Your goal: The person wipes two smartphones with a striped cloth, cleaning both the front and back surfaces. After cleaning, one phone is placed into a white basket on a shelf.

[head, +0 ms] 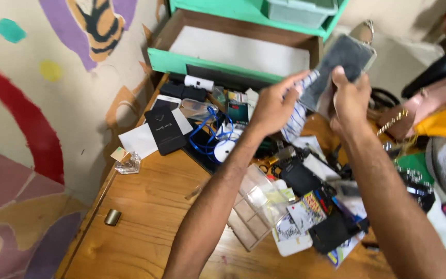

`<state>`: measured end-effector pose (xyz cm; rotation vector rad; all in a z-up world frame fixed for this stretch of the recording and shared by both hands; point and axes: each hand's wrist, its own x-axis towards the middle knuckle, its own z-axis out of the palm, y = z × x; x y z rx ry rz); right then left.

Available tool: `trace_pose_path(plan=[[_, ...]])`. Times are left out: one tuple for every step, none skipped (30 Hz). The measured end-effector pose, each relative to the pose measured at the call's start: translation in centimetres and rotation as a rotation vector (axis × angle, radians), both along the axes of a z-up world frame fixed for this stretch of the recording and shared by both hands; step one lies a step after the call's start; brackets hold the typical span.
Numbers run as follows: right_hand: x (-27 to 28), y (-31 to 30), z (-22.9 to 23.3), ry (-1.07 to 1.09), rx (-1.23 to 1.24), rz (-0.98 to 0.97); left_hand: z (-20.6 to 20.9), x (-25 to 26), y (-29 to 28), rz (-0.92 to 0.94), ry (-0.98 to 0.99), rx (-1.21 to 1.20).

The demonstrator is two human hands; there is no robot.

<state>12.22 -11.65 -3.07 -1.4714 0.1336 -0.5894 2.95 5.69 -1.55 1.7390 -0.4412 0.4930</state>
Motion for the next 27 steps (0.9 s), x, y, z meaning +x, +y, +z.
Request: trace_pose_path(plan=[[-1.0,0.7,0.4,0.011,0.002,-0.022,-0.1,0.3,0.5,-0.022,0.011,0.002],[-2.0,1.4,0.9,0.088,-0.081,-0.001,-0.1,0.7,1.0,-0.034,0.063,-0.018],[-2.8,2.0,1.5,0.160,-0.162,0.019,-0.1,1.2,1.3,-0.049,0.110,-0.037],[-3.6,2.7,2.2,0.168,-0.158,-0.005,-0.3,1.5,1.7,-0.073,0.116,-0.034],[-4.2,3.4,3.1,0.247,-0.093,0.091,-0.4,2.0,2.0,-0.081,0.180,-0.063],[-4.8,4.0,4.0,0.323,-0.026,0.187,-0.5,2.5,2.3,-0.089,0.246,-0.089],[-5.6,4.4,4.0,0.326,-0.023,0.163,-0.6,2.6,2.6,-0.113,0.249,-0.087],[-6.4,4.9,4.0,0.300,-0.052,0.301,-0.7,2.6,2.8,-0.064,0.244,-0.123],[-7.1,5.4,4.0,0.275,-0.081,0.440,-0.8,2.7,3.2,-0.013,0.240,-0.159],[-7.4,5.7,3.8,0.279,-0.078,0.419,-1.4,3.3,3.5,-0.035,0.245,-0.157],[-7.7,6.1,3.7,0.258,-0.092,0.501,-1.9,3.9,3.9,-0.047,0.249,-0.209],[-8.0,6.5,3.6,0.238,-0.106,0.583,-2.4,4.5,4.3,-0.060,0.254,-0.261],[-8.7,6.7,4.2,0.239,-0.108,0.570,-2.0,3.9,4.6,-0.073,0.255,-0.262],[-9.5,6.9,4.9,0.329,-0.184,0.574,-1.5,3.3,5.0,-0.033,0.307,-0.270],[-10.1,7.2,5.8,0.414,-0.263,0.581,-0.8,2.9,5.5,0.010,0.352,-0.278],[-10.5,6.9,6.1,0.410,-0.267,0.571,-1.0,2.9,5.7,0.000,0.347,-0.281],[-10.8,6.5,6.6,0.480,-0.332,0.641,-1.1,3.0,5.8,0.015,0.343,-0.309],[-11.2,6.0,7.1,0.551,-0.397,0.709,-1.1,3.1,6.0,0.029,0.339,-0.338],[-11.4,5.8,7.2,0.544,-0.405,0.700,-1.6,3.5,5.8,0.022,0.330,-0.343],[-11.6,5.4,7.5,0.550,-0.454,0.673,-2.1,4.0,5.7,0.041,0.290,-0.335],[-11.8,5.2,7.7,0.552,-0.504,0.646,-2.4,4.4,5.6,0.062,0.247,-0.327],[-12.2,4.7,7.5,0.542,-0.511,0.638,-2.1,3.6,5.3,0.057,0.234,-0.332],[-12.4,4.3,7.3,0.491,-0.586,0.512,-1.6,2.9,5.0,0.053,0.277,-0.291],[-12.7,3.7,7.2,0.438,-0.657,0.384,-1.1,2.2,4.6,0.050,0.319,-0.251],[-12.5,3.1,7.2,0.420,-0.662,0.375,-0.8,1.6,4.0,0.046,0.300,-0.253],[-12.4,2.4,7.1,0.405,-0.575,0.315,-0.4,1.1,3.3,0.006,0.319,-0.265],[-12.2,1.7,6.9,0.391,-0.485,0.261,-0.2,0.4,2.7,-0.029,0.342,-0.274]])
